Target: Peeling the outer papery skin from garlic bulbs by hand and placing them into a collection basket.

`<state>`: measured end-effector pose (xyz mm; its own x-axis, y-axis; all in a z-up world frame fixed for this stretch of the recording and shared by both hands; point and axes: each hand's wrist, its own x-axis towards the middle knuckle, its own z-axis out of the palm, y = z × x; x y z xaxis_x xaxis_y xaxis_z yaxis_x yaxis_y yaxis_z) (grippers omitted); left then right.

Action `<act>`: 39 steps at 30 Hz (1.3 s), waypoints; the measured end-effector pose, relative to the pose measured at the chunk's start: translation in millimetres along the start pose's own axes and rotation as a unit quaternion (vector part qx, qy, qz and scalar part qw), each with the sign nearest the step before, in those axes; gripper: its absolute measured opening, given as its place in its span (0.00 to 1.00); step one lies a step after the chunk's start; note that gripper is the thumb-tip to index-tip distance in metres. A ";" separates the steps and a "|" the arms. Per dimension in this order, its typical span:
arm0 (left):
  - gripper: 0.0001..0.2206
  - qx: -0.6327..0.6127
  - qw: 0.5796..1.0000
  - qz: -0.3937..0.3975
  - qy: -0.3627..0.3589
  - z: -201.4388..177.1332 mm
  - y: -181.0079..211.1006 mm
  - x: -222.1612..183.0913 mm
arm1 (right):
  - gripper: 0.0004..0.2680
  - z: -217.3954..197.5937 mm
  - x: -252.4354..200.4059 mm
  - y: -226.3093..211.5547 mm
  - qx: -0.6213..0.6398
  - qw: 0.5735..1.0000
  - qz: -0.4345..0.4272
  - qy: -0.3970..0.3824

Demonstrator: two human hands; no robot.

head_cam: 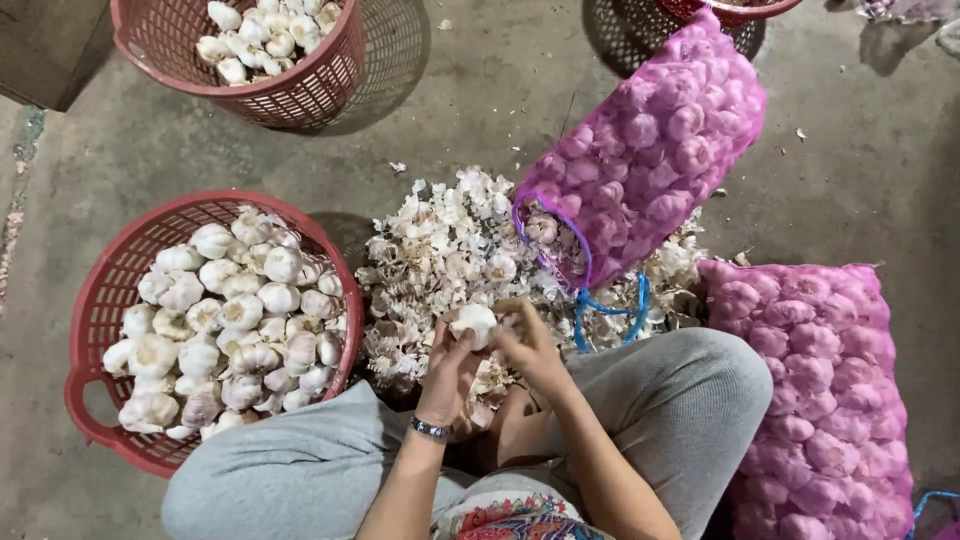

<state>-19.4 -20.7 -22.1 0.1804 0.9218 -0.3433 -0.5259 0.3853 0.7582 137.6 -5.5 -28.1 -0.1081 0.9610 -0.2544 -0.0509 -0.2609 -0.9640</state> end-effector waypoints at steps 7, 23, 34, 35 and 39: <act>0.31 0.093 0.996 -0.005 0.003 25.2 42.5 -8.5 | 0.13 7.5 2.3 -12.3 0.031 0.999 0.015 0.017; 0.25 -0.223 0.923 0.268 0.164 -28.8 68.3 11.3 | 0.22 -51.7 190.9 75.7 -0.492 0.841 0.126 0.184; 0.21 0.071 0.975 0.018 0.209 -2.8 17.5 45.8 | 0.25 -60.3 176.2 88.5 -0.453 0.855 0.239 0.083; 0.20 0.118 0.975 0.022 0.189 -3.3 12.3 47.7 | 0.27 -58.2 177.2 92.5 -0.377 0.893 0.211 0.124; 0.22 0.237 0.960 0.003 0.147 -2.1 -1.3 54.0 | 0.24 -32.3 154.3 63.3 -0.110 0.978 0.112 0.139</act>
<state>-10.8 28.5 -42.8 -0.1005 0.8986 -0.4270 -0.0761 0.4210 0.9039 149.7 129.2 -130.9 0.1837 0.8772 -0.4435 0.1616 -0.4720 -0.8667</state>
